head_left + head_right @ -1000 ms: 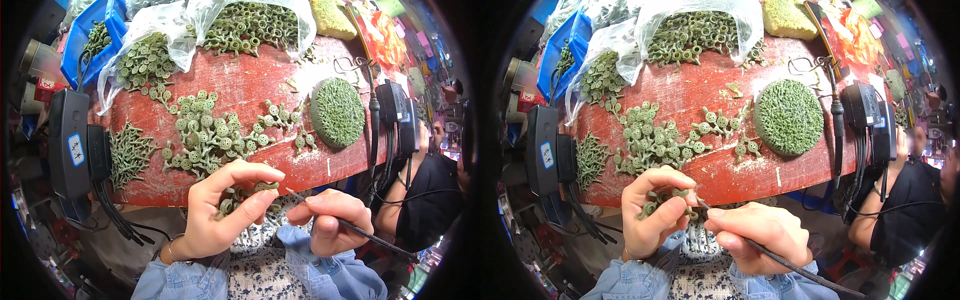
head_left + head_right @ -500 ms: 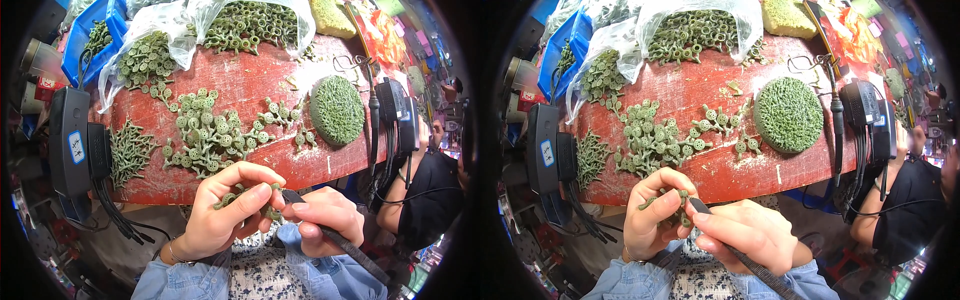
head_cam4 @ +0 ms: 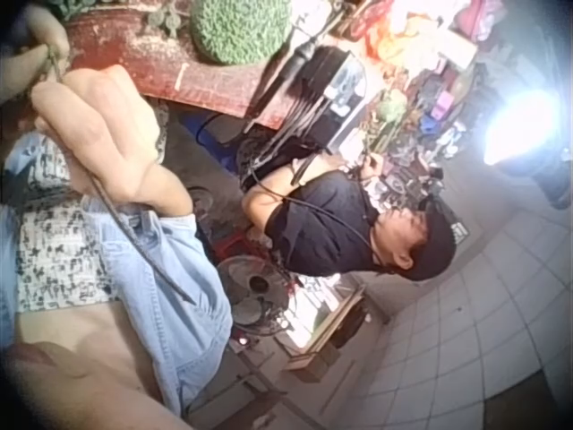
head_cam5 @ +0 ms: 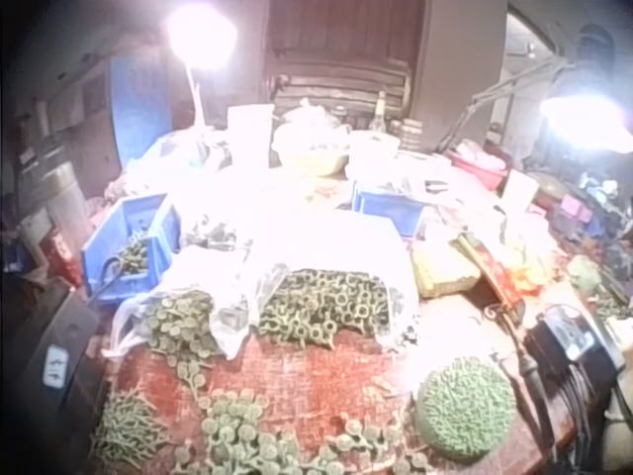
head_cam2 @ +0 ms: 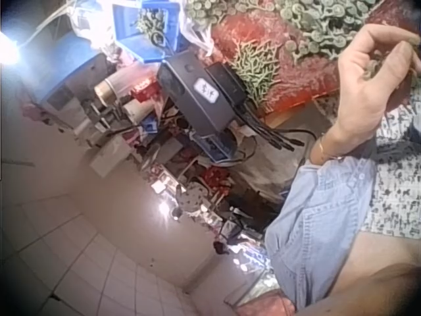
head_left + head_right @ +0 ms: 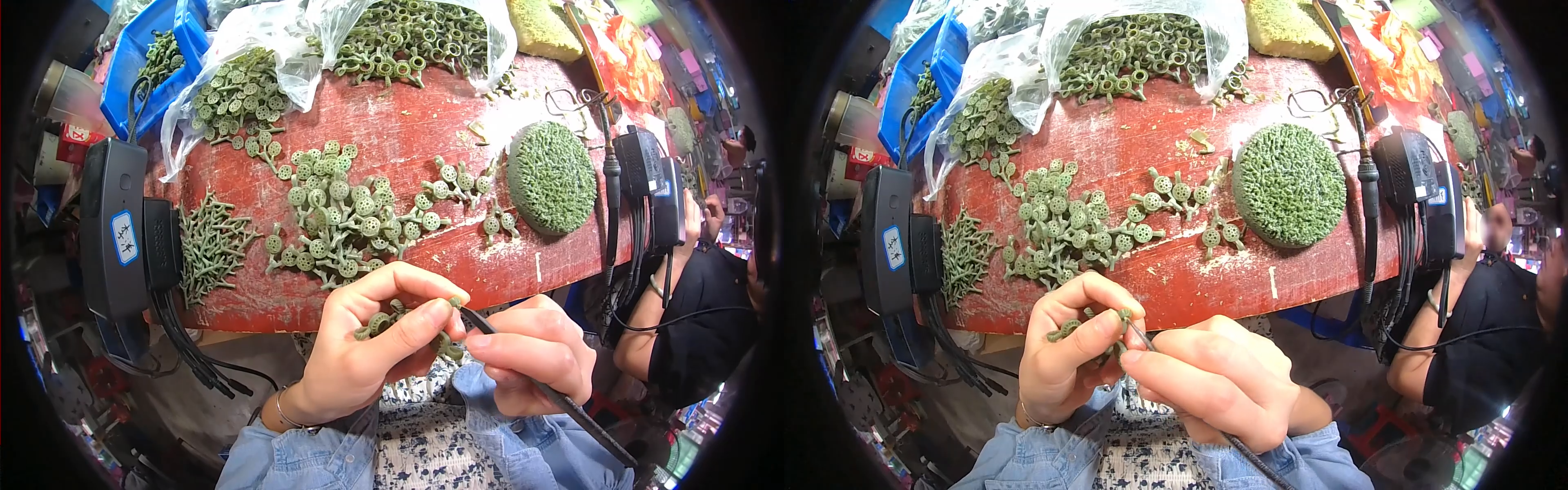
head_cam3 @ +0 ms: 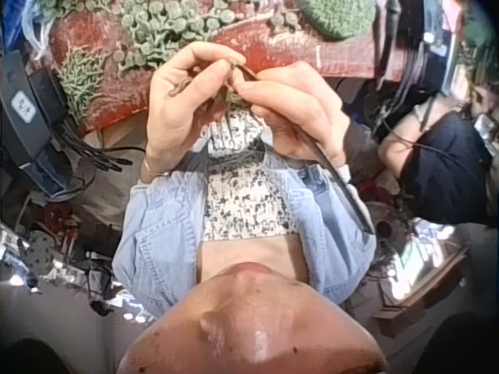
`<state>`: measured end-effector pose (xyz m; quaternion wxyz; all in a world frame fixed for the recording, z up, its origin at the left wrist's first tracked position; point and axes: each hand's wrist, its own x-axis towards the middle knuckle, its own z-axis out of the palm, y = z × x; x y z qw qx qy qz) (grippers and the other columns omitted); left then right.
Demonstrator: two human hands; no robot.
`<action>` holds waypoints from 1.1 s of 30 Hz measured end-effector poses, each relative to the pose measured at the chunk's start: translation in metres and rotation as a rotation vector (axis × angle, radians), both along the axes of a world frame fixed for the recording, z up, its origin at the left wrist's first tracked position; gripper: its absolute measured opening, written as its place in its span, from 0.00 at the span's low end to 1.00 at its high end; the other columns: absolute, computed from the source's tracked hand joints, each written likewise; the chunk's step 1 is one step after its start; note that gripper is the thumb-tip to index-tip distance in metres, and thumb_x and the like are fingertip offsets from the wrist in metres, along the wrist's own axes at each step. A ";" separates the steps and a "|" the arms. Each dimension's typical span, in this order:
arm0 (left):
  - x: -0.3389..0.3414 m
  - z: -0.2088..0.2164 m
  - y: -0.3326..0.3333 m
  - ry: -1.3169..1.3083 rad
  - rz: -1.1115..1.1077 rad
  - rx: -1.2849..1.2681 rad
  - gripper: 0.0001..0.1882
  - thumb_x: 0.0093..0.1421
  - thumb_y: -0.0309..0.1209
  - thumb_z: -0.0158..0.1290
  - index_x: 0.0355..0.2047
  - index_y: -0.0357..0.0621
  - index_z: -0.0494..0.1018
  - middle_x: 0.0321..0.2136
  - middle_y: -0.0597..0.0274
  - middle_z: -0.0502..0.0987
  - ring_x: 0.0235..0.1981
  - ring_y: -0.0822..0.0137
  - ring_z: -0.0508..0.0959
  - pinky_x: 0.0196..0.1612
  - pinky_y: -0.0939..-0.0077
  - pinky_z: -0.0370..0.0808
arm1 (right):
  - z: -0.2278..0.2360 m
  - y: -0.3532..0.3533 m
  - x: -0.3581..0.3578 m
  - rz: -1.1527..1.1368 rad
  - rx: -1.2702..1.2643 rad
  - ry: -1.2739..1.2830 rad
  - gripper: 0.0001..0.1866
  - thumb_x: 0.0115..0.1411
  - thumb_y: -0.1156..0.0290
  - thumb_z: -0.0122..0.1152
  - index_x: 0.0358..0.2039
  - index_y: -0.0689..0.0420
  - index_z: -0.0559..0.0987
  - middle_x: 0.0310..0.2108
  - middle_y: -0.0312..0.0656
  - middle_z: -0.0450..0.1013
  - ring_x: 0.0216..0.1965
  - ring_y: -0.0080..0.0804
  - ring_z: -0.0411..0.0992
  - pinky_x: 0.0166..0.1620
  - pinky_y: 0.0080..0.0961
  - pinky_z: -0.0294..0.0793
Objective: The person is assembling small green wax casting patterns using a thermal wax pen tool.
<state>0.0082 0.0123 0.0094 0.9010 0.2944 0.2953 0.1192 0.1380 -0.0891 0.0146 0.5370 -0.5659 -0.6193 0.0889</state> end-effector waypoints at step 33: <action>0.004 0.003 -0.001 0.038 -0.027 -0.074 0.14 0.60 0.33 0.47 0.38 0.32 0.69 0.24 0.58 0.75 0.12 0.81 0.66 0.11 0.91 0.55 | -0.002 -0.019 0.012 0.090 -0.076 0.214 0.18 0.50 0.80 0.62 0.42 0.66 0.71 0.28 0.48 0.74 0.24 0.37 0.74 0.26 0.27 0.73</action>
